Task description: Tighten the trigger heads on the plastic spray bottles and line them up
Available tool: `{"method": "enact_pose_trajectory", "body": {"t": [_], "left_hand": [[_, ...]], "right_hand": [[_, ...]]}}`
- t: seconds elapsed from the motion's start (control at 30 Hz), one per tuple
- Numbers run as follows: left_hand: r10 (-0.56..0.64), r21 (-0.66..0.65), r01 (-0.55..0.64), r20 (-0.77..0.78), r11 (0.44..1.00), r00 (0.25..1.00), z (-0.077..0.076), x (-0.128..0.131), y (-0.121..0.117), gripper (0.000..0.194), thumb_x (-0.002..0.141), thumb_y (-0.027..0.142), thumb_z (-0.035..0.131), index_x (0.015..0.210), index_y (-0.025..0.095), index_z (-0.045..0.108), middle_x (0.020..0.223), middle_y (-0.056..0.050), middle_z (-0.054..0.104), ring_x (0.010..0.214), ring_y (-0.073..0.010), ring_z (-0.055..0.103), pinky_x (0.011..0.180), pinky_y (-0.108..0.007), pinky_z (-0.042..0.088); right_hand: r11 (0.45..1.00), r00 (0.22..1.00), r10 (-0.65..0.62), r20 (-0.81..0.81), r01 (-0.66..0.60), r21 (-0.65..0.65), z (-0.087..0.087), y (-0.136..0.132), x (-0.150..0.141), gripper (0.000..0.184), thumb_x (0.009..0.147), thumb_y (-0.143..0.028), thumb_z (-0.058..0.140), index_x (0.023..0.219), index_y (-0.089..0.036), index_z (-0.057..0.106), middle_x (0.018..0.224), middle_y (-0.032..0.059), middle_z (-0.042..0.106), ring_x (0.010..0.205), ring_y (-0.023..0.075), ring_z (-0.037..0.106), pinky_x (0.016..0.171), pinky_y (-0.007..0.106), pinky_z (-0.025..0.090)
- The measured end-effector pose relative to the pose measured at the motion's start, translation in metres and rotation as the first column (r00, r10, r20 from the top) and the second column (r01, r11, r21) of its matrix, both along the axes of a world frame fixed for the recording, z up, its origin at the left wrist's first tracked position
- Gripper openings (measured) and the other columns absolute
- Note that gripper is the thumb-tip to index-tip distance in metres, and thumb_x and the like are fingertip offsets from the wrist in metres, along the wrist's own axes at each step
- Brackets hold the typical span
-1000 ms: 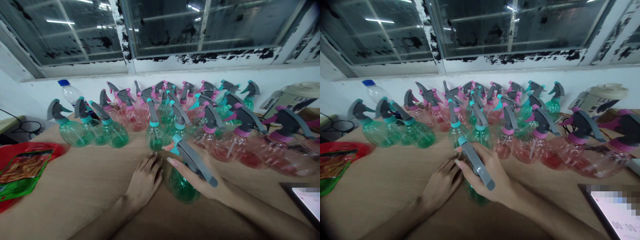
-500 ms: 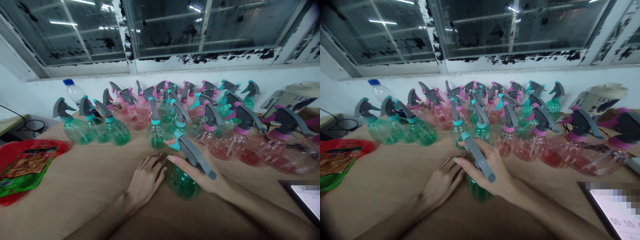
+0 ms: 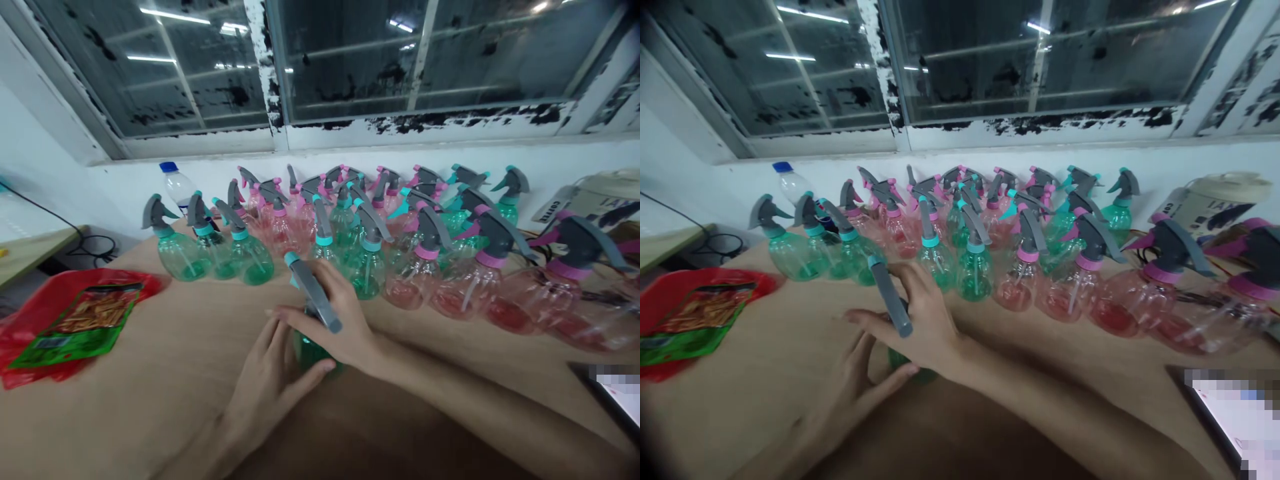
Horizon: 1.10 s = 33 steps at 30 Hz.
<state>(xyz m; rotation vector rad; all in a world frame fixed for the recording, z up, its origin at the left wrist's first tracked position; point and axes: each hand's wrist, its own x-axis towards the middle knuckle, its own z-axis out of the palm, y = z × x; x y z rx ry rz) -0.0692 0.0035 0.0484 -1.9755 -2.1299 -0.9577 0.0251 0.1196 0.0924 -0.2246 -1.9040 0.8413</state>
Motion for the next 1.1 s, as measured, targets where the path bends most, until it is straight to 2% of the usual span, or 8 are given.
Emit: {"method": "enact_pose_trajectory", "body": {"t": [0.2, 0.33, 0.43, 0.5, 0.6, 0.7, 0.9, 1.1], "left_hand": [[0.106, 0.050, -0.106, 0.001, 0.993, 0.994, -0.001, -0.039, -0.002, 0.046, 0.085, 0.047, 0.053, 0.124, 0.025, 0.043, 0.116, -0.007, 0.050, 0.108, -0.0263, 0.051, 0.092, -0.045, 0.044], [0.197, 0.147, -0.207, 0.080, 0.967, 0.977, -0.004, -0.063, 0.013, 0.052, 0.082, 0.055, 0.052, 0.124, 0.024, 0.047, 0.106, -0.006, 0.048, 0.093, -0.0232, 0.055, 0.074, -0.037, 0.052], [0.244, 0.138, -0.259, 0.119, 0.956, 0.963, -0.004, -0.077, 0.030, 0.054, 0.080, 0.055, 0.055, 0.123, 0.023, 0.050, 0.102, -0.005, 0.049, 0.087, -0.0214, 0.057, 0.072, -0.036, 0.053], [0.252, 0.123, -0.268, 0.132, 0.956, 0.959, -0.004, -0.084, 0.040, 0.055, 0.079, 0.056, 0.056, 0.122, 0.022, 0.051, 0.103, -0.006, 0.050, 0.084, -0.0206, 0.058, 0.069, -0.035, 0.054], [0.220, 0.127, -0.236, 0.127, 0.964, 0.967, -0.002, -0.095, 0.053, 0.055, 0.078, 0.056, 0.058, 0.121, 0.022, 0.052, 0.102, -0.006, 0.052, 0.082, -0.0199, 0.060, 0.068, -0.034, 0.055], [0.186, 0.185, -0.204, 0.110, 0.961, 0.976, -0.002, -0.103, 0.062, 0.055, 0.076, 0.055, 0.060, 0.118, 0.021, 0.053, 0.098, -0.006, 0.056, 0.086, -0.0215, 0.061, 0.070, -0.034, 0.055], [0.188, 0.258, -0.197, 0.059, 0.946, 0.980, -0.003, -0.109, 0.074, 0.053, 0.076, 0.053, 0.063, 0.115, 0.019, 0.051, 0.101, -0.007, 0.057, 0.085, -0.0221, 0.064, 0.067, -0.034, 0.056], [0.230, 0.281, -0.202, -0.071, 0.938, 0.971, -0.004, -0.110, 0.084, 0.048, 0.079, 0.051, 0.061, 0.112, 0.019, 0.049, 0.102, -0.009, 0.055, 0.086, -0.0232, 0.063, 0.069, -0.035, 0.055]], "right_hand": [[0.998, 0.996, -0.009, 0.085, 0.004, 0.060, 0.004, 0.005, -0.002, 0.067, 0.065, -0.045, 0.073, 0.120, -0.016, 0.048, 0.118, 0.0110, 0.051, 0.114, 0.0216, 0.048, 0.094, 0.038, 0.043], [0.989, 0.999, 0.013, 0.047, -0.019, 0.145, 0.005, 0.017, 0.023, 0.038, 0.076, -0.039, 0.066, 0.107, -0.020, 0.055, 0.104, 0.0062, 0.058, 0.097, 0.0177, 0.056, 0.079, 0.032, 0.050], [0.988, 0.988, -0.140, 0.066, 0.134, 0.082, 0.002, 0.030, 0.035, 0.019, 0.083, -0.036, 0.057, 0.093, -0.019, 0.057, 0.089, 0.0032, 0.060, 0.073, 0.0137, 0.058, 0.061, 0.027, 0.048], [0.966, 0.954, -0.259, 0.149, 0.256, 0.041, -0.001, 0.039, 0.037, 0.019, 0.083, -0.036, 0.056, 0.091, -0.018, 0.056, 0.087, 0.0027, 0.061, 0.062, 0.0117, 0.055, 0.061, 0.029, 0.048], [0.926, 0.869, -0.352, 0.349, 0.378, -0.007, -0.005, 0.049, 0.033, 0.033, 0.080, -0.038, 0.059, 0.102, -0.015, 0.053, 0.098, 0.0073, 0.063, 0.059, 0.0129, 0.056, 0.072, 0.036, 0.048], [0.913, 0.812, -0.336, 0.477, 0.405, -0.046, -0.008, 0.054, 0.025, 0.052, 0.080, -0.039, 0.055, 0.121, -0.008, 0.044, 0.112, 0.0163, 0.060, 0.061, 0.0171, 0.061, 0.071, 0.040, 0.049], [0.918, 0.785, -0.285, 0.550, 0.389, -0.080, -0.008, 0.061, 0.007, 0.075, 0.079, -0.043, 0.051, 0.138, -0.002, 0.027, 0.116, 0.0260, 0.057, 0.071, 0.0261, 0.065, 0.061, 0.041, 0.050], [0.896, 0.735, -0.371, 0.567, 0.444, 0.009, 0.005, 0.060, -0.009, 0.088, 0.073, -0.055, 0.057, 0.136, 0.000, 0.031, 0.118, 0.0277, 0.056, 0.105, 0.0373, 0.056, 0.079, 0.047, 0.048]]}}
